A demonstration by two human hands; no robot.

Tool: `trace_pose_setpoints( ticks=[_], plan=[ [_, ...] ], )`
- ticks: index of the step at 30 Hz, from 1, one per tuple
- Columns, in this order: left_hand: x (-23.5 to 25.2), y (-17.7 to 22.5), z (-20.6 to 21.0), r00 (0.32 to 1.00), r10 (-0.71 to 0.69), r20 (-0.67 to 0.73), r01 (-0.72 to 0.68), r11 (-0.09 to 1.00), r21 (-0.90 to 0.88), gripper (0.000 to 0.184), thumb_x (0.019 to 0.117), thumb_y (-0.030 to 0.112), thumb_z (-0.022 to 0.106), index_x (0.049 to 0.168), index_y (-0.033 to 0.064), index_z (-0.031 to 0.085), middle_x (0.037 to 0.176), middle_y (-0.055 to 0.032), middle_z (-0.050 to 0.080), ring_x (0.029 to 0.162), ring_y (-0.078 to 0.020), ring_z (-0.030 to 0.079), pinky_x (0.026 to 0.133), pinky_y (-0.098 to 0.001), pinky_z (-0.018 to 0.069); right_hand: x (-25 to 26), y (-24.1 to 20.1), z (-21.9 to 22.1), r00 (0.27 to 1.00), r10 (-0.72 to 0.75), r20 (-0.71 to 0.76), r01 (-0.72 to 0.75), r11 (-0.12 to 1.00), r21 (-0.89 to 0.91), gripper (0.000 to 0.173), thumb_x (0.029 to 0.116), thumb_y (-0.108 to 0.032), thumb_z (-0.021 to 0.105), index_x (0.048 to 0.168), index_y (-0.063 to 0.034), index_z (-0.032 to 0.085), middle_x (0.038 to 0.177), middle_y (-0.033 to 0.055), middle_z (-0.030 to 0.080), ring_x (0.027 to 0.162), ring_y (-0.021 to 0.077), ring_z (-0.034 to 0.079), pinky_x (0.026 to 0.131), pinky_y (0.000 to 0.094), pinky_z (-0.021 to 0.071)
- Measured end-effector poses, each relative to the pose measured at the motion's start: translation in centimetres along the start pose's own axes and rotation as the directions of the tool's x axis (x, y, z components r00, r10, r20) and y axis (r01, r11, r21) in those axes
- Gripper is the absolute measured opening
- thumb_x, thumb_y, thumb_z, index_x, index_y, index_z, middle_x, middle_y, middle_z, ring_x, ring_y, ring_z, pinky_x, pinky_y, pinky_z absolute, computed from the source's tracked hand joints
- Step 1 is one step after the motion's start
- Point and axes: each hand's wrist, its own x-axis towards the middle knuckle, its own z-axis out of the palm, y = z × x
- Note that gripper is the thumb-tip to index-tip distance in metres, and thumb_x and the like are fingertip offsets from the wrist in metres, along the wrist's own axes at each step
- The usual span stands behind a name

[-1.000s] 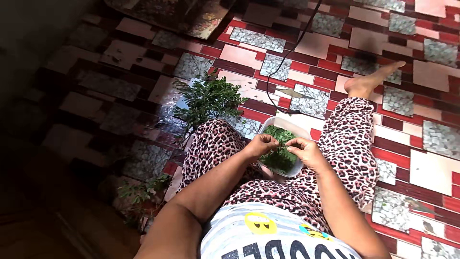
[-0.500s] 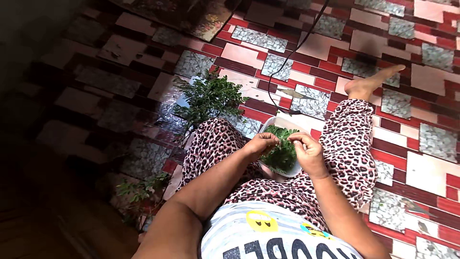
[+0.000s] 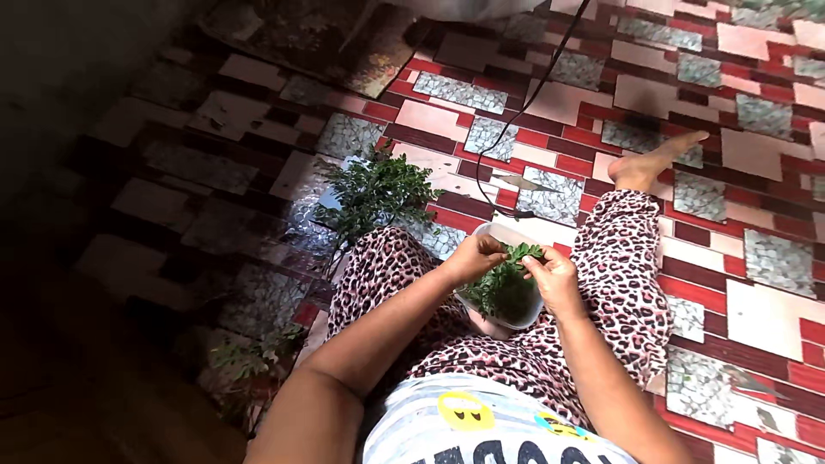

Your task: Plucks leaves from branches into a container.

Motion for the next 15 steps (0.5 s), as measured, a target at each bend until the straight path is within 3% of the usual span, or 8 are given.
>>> trace_pose_setpoints(
  ticks=[2,4,7,10,15],
  plan=[
    [0.0,0.8,0.4,0.997,-0.061,-0.044,0.055,0.989,-0.139,0.016,0.1018,0.008,0.061,0.104,-0.0054,0.070,0.098,-0.0113,0.069,0.086,-0.0134,0.065,0.083,-0.0324,0.0553,-0.2,-0.2,0.0,1.000,0.027,-0.006,-0.027,0.999,0.025,0.011,0.0931,0.001,0.065,0.104,0.0027,0.066,0.087,0.0042,0.072,0.074,0.0091,0.070,0.070,0.0262,0.0606],
    [0.1,0.4,1.2,0.988,-0.147,-0.040,0.120,0.915,-0.385,0.014,0.1034,0.006,0.056,0.102,-0.0054,0.065,0.089,-0.0078,0.068,0.077,-0.0111,0.066,0.076,-0.0288,0.0580,-0.4,-0.3,-0.1,0.999,0.038,-0.016,-0.037,0.998,0.044,0.011,0.0932,0.001,0.064,0.104,0.0029,0.066,0.088,0.0040,0.072,0.074,0.0087,0.069,0.069,0.0258,0.0605],
    [-0.2,-1.1,2.2,0.963,-0.266,0.039,0.237,0.775,-0.586,0.010,0.1037,0.004,0.051,0.102,0.0014,0.061,0.087,-0.0034,0.065,0.068,-0.0078,0.059,0.065,-0.0230,0.0508,-0.4,0.3,-0.1,0.999,0.038,-0.012,-0.038,0.999,0.036,0.012,0.0930,0.000,0.065,0.105,0.0024,0.067,0.090,0.0046,0.072,0.075,0.0081,0.068,0.069,0.0257,0.0594],
    [-0.5,-1.7,2.5,0.946,-0.310,0.094,0.296,0.709,-0.640,0.010,0.1017,0.006,0.056,0.103,0.0030,0.065,0.085,-0.0010,0.065,0.066,-0.0056,0.056,0.063,-0.0207,0.0478,-0.5,0.7,0.1,0.999,0.047,-0.007,-0.047,0.998,0.035,0.010,0.0926,0.000,0.065,0.102,0.0016,0.068,0.089,0.0044,0.072,0.075,0.0078,0.068,0.069,0.0256,0.0592],
    [-0.1,-2.8,2.6,0.958,-0.285,0.036,0.246,0.750,-0.614,0.004,0.0983,0.006,0.064,0.096,0.0040,0.067,0.074,0.0022,0.060,0.057,-0.0024,0.048,0.053,-0.0177,0.0405,-0.6,0.9,0.6,0.997,0.067,0.023,-0.068,0.997,0.020,0.007,0.0933,0.000,0.064,0.100,0.0018,0.067,0.086,0.0038,0.070,0.072,0.0068,0.067,0.068,0.0241,0.0583]
  ],
)
